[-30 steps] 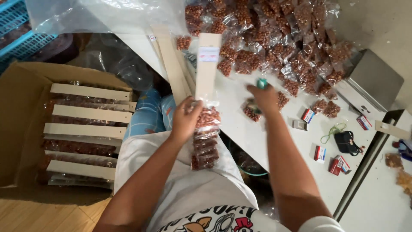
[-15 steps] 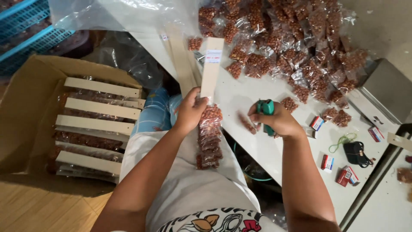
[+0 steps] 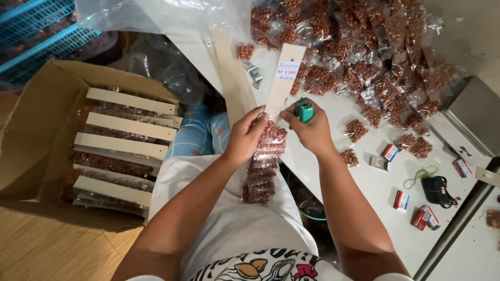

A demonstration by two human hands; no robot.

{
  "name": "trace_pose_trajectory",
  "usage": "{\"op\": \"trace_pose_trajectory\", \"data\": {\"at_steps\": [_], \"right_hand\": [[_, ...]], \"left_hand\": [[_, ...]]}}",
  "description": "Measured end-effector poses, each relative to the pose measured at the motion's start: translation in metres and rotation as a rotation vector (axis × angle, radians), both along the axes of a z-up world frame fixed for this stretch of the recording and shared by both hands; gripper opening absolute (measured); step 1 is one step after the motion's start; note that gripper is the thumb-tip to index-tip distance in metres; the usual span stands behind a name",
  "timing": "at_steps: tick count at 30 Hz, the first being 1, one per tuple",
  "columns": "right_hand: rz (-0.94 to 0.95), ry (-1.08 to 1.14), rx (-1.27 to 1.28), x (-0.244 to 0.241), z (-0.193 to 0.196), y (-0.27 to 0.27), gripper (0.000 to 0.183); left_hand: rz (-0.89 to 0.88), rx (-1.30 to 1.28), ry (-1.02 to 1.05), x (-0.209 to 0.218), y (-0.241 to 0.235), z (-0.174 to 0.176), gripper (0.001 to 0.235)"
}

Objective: The person repeatedly picks up small plastic bags of brown snacks, places them against a wooden board, and uses a handheld green stapler to attach a paper label to each bag. The labeled bags are then placed into a cardboard box.

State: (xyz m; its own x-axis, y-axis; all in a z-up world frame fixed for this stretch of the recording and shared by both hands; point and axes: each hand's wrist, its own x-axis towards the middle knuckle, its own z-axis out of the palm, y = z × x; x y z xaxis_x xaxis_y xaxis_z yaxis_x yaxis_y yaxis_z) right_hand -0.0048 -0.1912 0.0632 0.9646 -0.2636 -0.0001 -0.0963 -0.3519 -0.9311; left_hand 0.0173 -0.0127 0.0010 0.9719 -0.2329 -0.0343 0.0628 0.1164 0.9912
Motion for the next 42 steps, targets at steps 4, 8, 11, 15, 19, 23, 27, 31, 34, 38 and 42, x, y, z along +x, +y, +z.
{"op": "trace_pose_trajectory", "data": {"at_steps": [4, 8, 11, 15, 19, 23, 27, 31, 34, 38, 42], "right_hand": [[-0.13, 0.05, 0.019, 0.005, 0.035, 0.015, 0.011], [-0.605, -0.183, 0.639, 0.029, 0.07, 0.05, 0.047], [-0.608, -0.117, 0.818, 0.036, 0.075, 0.063, 0.064], [-0.54, -0.213, 1.116, 0.047, 0.027, 0.049, 0.053], [-0.621, -0.269, 1.061, 0.04, 0.014, 0.035, 0.045], [-0.68, 0.134, 0.328, 0.01, -0.057, -0.039, 0.052], [-0.449, 0.596, -0.87, -0.074, -0.154, -0.111, 0.049], [-0.436, 0.529, -0.892, -0.132, -0.123, -0.068, 0.054], [-0.424, 0.168, -0.96, -0.146, -0.123, -0.073, 0.041], [-0.503, 0.191, -0.426, -0.123, -0.118, -0.094, 0.033], [-0.11, -0.078, 0.19, -0.079, -0.011, -0.045, 0.026]], "left_hand": [[-0.008, 0.022, -0.07, -0.005, -0.005, -0.006, 0.038], [0.022, 0.048, -0.238, -0.011, -0.012, -0.008, 0.032], [0.027, 0.064, -0.322, -0.018, -0.012, 0.007, 0.032], [0.124, 0.234, -0.594, -0.02, -0.016, 0.004, 0.033], [0.084, 0.375, -0.549, -0.023, -0.019, -0.005, 0.036], [0.07, 0.334, -0.105, -0.011, -0.006, 0.021, 0.028], [0.139, 0.233, 0.143, 0.037, 0.015, -0.028, 0.027], [0.106, 0.237, 0.014, 0.041, 0.016, -0.047, 0.02], [0.064, 0.282, 0.014, 0.04, 0.009, -0.039, 0.03], [0.001, 0.338, 0.079, 0.034, -0.001, -0.005, 0.039], [-0.107, 0.033, 0.043, 0.033, -0.005, -0.001, 0.035]]}}
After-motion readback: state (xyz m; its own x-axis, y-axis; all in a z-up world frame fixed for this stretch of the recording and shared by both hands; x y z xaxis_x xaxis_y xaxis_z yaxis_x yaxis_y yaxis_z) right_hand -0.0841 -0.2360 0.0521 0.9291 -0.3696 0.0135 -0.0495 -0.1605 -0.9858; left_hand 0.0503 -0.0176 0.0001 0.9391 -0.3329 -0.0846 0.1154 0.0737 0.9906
